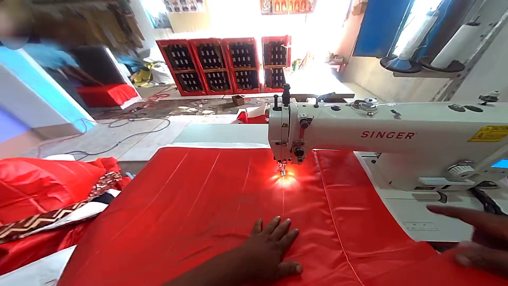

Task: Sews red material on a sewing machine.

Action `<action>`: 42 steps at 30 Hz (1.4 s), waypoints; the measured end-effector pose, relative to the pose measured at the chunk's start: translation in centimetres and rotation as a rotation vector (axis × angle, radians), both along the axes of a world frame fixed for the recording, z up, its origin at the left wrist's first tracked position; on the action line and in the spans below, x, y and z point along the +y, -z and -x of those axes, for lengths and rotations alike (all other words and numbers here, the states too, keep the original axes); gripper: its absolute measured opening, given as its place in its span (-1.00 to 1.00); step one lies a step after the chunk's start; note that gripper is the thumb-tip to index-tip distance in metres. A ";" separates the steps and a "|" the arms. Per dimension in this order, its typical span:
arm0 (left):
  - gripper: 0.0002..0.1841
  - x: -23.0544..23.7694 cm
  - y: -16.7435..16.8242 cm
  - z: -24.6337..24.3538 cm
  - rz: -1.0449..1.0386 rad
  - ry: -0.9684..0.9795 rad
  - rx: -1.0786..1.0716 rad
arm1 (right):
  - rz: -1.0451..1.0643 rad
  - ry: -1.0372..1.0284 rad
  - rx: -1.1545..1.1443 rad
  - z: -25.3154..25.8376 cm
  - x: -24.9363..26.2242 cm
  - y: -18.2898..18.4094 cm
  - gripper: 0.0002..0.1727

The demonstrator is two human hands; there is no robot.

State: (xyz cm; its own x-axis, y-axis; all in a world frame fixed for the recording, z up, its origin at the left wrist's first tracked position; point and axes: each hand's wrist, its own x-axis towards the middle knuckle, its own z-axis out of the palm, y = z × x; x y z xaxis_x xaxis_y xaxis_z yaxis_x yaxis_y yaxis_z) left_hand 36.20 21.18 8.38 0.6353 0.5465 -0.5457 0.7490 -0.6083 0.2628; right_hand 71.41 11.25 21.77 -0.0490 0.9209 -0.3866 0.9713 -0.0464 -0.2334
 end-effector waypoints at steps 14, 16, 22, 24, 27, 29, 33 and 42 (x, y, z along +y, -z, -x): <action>-0.17 8.8 2.1 -9.4 -0.207 -0.084 -0.170 | 0.540 -0.544 -0.255 7.8 19.8 4.8 -0.02; -0.10 8.7 2.8 -10.4 -0.198 -0.116 -0.151 | 0.461 -0.510 -0.123 7.2 20.5 5.9 -0.10; 0.00 8.3 4.6 -9.9 -0.201 -0.165 -0.207 | -0.192 -0.182 0.194 7.8 18.9 18.6 -0.24; -0.02 8.4 4.3 -9.1 -0.173 -0.209 -0.236 | -0.267 -0.205 0.080 8.3 17.7 19.4 -0.26; 0.02 8.2 4.4 -7.5 -0.272 -0.358 -0.176 | -0.292 -0.285 0.005 7.9 17.1 19.3 -0.29; 0.10 7.8 4.6 -6.5 -0.346 -0.439 -0.099 | -0.279 -0.292 -0.002 7.8 17.1 19.2 -0.22; 0.17 7.7 4.1 -5.4 -0.317 -0.565 -0.071 | -0.285 -0.305 -0.012 7.5 17.5 19.4 -0.17; 0.12 9.4 4.0 -1.3 -0.319 -0.444 -0.036 | -0.283 -0.308 -0.006 7.3 17.8 19.5 -0.18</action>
